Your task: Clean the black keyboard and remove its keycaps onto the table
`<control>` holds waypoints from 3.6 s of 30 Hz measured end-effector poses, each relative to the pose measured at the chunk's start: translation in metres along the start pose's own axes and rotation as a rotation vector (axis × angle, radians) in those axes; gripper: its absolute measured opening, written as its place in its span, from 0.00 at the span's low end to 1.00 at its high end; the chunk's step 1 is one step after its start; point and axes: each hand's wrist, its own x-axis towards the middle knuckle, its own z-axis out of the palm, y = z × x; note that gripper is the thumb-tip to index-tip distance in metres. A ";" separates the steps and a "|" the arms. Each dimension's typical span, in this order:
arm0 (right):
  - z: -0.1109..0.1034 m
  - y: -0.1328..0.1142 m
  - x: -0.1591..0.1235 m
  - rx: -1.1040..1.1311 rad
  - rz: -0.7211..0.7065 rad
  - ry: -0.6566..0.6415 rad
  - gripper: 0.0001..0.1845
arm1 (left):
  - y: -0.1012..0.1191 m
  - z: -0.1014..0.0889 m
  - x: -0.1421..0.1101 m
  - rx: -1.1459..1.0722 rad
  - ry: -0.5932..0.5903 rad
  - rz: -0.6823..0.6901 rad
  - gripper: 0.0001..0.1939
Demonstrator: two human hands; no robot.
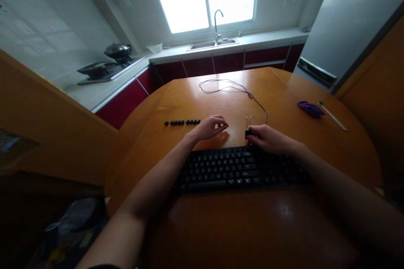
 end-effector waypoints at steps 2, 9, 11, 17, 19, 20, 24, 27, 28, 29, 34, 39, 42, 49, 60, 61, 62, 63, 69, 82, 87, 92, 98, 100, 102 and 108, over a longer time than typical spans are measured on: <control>0.003 0.003 0.002 0.044 0.028 0.011 0.08 | 0.000 0.000 0.000 -0.004 -0.021 -0.002 0.10; 0.009 0.011 0.013 0.251 0.119 0.158 0.09 | 0.002 -0.004 0.000 0.035 -0.050 0.012 0.09; 0.008 0.011 0.014 0.278 0.101 0.281 0.10 | 0.011 -0.007 0.002 0.077 -0.063 0.023 0.09; 0.008 0.007 0.016 0.321 0.132 0.494 0.15 | 0.055 0.003 0.006 0.182 -0.023 0.126 0.10; 0.011 0.007 0.016 0.354 0.151 0.499 0.15 | 0.063 0.012 0.007 0.198 0.000 0.190 0.14; 0.013 0.006 0.016 0.371 0.158 0.500 0.15 | 0.064 0.016 0.007 0.218 0.004 0.213 0.14; 0.020 0.006 0.016 0.419 0.191 0.492 0.16 | 0.062 0.022 0.005 0.296 0.043 0.244 0.12; 0.023 0.007 0.017 0.456 0.212 0.486 0.18 | 0.060 0.022 0.004 0.321 0.039 0.260 0.10; 0.024 0.008 0.017 0.467 0.219 0.485 0.18 | 0.060 0.022 0.004 0.325 0.030 0.265 0.10; 0.025 0.008 0.017 0.475 0.228 0.482 0.18 | 0.060 0.022 0.004 0.325 0.022 0.270 0.10; 0.029 0.009 0.017 0.489 0.289 0.448 0.17 | 0.058 0.025 0.003 0.286 0.015 0.264 0.09; 0.030 0.006 0.017 0.437 0.256 0.486 0.16 | 0.060 0.027 0.003 0.281 0.017 0.242 0.10; 0.030 0.003 0.017 0.422 0.210 0.501 0.16 | 0.060 0.027 0.003 0.311 0.027 0.253 0.08; 0.031 0.001 0.016 0.446 0.234 0.486 0.16 | 0.062 0.026 0.002 0.310 0.026 0.272 0.07; 0.024 0.009 0.019 0.493 0.338 0.548 0.14 | 0.011 0.007 0.000 0.349 0.211 -0.013 0.03; 0.024 0.010 0.019 0.496 0.338 0.546 0.13 | 0.002 0.003 -0.002 0.395 0.212 -0.082 0.02; 0.024 0.011 0.020 0.498 0.337 0.541 0.13 | -0.006 0.001 -0.003 0.430 0.210 -0.152 0.01; 0.025 0.011 0.020 0.500 0.334 0.534 0.13 | -0.013 -0.002 -0.005 0.451 0.203 -0.204 0.02; 0.027 0.010 0.020 0.497 0.298 0.516 0.13 | -0.022 -0.001 -0.007 0.509 0.257 -0.352 0.02; 0.027 0.007 0.020 0.508 0.286 0.531 0.11 | -0.020 -0.002 -0.008 0.548 0.178 -0.469 0.09; 0.027 0.010 0.021 0.498 0.276 0.531 0.10 | -0.018 0.000 -0.006 0.545 0.147 -0.492 0.08; 0.027 0.009 0.020 0.485 0.266 0.523 0.10 | -0.018 0.000 -0.006 0.523 0.160 -0.500 0.05; 0.026 0.008 0.020 0.486 0.276 0.521 0.10 | -0.020 -0.002 -0.007 0.513 0.159 -0.508 0.06; 0.026 0.008 0.020 0.487 0.277 0.517 0.11 | -0.021 -0.001 -0.007 0.514 0.163 -0.510 0.07; 0.026 0.009 0.020 0.487 0.276 0.516 0.11 | -0.022 0.000 -0.006 0.519 0.168 -0.512 0.07; 0.026 0.010 0.021 0.496 0.279 0.529 0.11 | -0.019 -0.006 -0.008 0.539 0.156 -0.536 0.14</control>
